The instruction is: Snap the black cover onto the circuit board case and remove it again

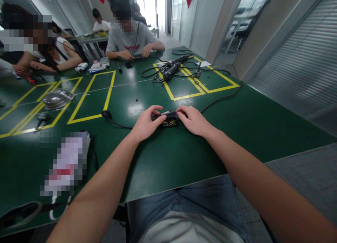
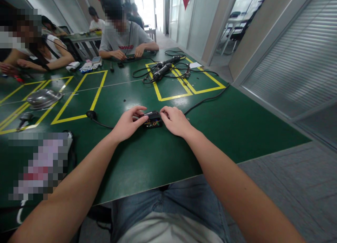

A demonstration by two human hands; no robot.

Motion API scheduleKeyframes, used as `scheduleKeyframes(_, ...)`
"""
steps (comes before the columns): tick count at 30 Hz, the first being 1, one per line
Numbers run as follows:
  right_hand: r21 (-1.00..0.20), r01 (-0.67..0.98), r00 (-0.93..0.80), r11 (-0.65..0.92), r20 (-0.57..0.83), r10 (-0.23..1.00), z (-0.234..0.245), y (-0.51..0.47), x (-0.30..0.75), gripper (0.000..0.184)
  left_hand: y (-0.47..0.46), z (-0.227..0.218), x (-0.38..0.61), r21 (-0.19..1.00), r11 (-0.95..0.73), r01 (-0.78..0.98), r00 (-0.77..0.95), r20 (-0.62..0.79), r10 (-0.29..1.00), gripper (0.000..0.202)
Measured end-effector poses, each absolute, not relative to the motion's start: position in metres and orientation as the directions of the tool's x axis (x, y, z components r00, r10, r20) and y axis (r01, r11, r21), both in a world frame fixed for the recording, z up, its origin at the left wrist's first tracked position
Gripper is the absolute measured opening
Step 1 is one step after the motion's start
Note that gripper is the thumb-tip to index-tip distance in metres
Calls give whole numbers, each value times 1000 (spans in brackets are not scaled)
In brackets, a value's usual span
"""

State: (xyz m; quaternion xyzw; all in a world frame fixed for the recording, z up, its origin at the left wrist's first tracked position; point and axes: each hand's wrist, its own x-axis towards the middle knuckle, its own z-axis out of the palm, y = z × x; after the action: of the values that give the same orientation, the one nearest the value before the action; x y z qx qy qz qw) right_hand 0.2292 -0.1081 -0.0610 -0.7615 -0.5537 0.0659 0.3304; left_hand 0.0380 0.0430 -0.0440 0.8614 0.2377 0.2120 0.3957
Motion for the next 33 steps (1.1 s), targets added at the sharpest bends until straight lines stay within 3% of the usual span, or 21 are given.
scheduleKeyframes(5, -564, 811, 352, -159, 252, 901, -57, -109, 228, 11, 49, -46, 37, 663, -616, 425, 644, 256, 721, 23)
scheduleKeyframes(10, -543, 831, 316, -126, 272, 909, -57, -111, 227, 15, 47, -42, 32, 477, -766, 431, 727, 319, 608, 3)
scheduleKeyframes(12, -533, 839, 296, -105, 286, 911, -56, -113, 226, 14, 44, -38, 30, 419, -815, 400, 758, 347, 551, 9)
scheduleKeyframes(14, -514, 853, 275, -91, 294, 915, -55, -116, 225, 10, 40, -33, 28, 387, -840, 380, 818, 284, 501, 12)
scheduleKeyframes(17, -484, 871, 257, -88, 294, 921, -53, -118, 223, 8, 34, -27, 27, 369, -858, 358, 887, 154, 436, 6)
scheduleKeyframes(20, -476, 875, 251, -89, 287, 924, -52, -119, 222, 7, 32, -25, 26, 351, -863, 364, 896, 120, 427, 3)
scheduleKeyframes(33, -535, 844, 260, -28, 363, 895, -54, -118, 224, 10, 39, -27, 25, 433, -852, 295, 883, 216, 416, 6)
